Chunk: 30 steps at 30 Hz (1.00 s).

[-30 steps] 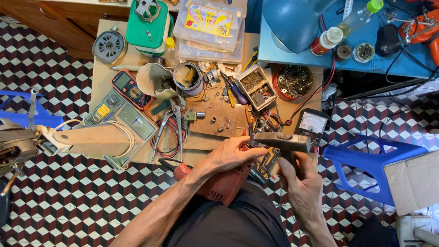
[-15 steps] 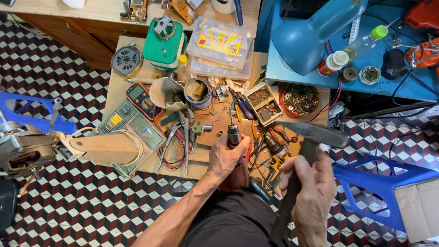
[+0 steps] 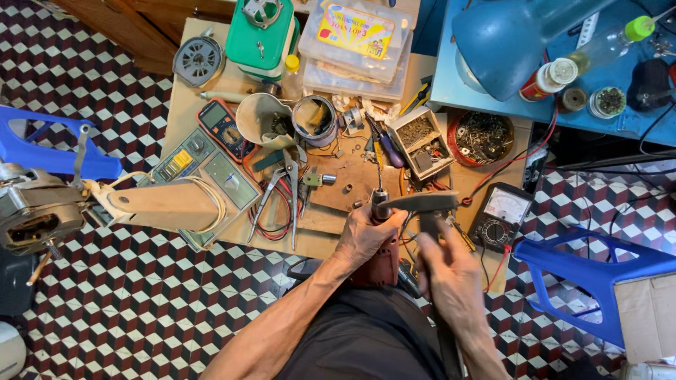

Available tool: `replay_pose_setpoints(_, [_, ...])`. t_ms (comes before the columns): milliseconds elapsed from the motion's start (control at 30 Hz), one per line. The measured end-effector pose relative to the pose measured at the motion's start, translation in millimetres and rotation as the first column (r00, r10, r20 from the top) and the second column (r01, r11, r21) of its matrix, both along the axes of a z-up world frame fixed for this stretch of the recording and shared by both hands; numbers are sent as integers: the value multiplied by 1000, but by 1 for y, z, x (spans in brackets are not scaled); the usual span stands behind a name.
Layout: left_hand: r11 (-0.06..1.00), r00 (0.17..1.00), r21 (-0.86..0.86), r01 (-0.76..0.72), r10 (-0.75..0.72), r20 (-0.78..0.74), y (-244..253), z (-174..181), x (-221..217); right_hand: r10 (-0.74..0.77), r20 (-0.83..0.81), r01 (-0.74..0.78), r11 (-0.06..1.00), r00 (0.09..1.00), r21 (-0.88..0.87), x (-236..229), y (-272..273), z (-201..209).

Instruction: The person uses a corded drill to bore holes into small cylindrical metal parts on a cluttered workbench. They repeatedly select parts, position them, and drill, then inspect the results.

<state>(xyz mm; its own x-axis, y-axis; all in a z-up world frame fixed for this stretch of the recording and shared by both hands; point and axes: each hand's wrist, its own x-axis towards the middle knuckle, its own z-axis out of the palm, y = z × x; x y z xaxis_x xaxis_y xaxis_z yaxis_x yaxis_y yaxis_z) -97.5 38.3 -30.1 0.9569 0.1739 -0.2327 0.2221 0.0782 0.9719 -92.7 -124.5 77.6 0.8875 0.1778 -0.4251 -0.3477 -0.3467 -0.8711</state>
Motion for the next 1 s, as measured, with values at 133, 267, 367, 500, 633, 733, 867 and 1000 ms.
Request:
replay_pose_setpoints(133, [1000,1000,-6,31,-31,0,-1,-3,4,-108,12,107,989,994,99,-1,5,2])
replay_pose_setpoints(267, [993,996,-115,-17,7,-87,0,0,4,-351,172,329,933,921,144,0,1,6])
replay_pose_setpoints(367, [999,987,36,-41,46,-153,2,3,9,-169,-55,174,978,984,117,1,10,-2])
replay_pose_setpoints(500, [999,990,-42,8,-14,-140,10,2,5,-169,-82,180,971,982,155,9,6,-3])
replay_pose_setpoints(633, [999,991,-34,29,-33,-126,12,-3,1,-343,20,331,919,939,213,9,5,5])
replay_pose_setpoints(733, [999,998,-7,34,-34,-61,15,-13,3,-109,-103,112,993,989,24,0,20,-4])
replay_pose_setpoints(867, [997,994,77,-4,12,-108,11,-24,-3,-133,-95,139,988,987,61,-5,21,-19])
replay_pose_setpoints(1000, [989,949,84,125,-95,-299,20,-24,-7,-163,57,161,986,985,46,-2,11,-21])
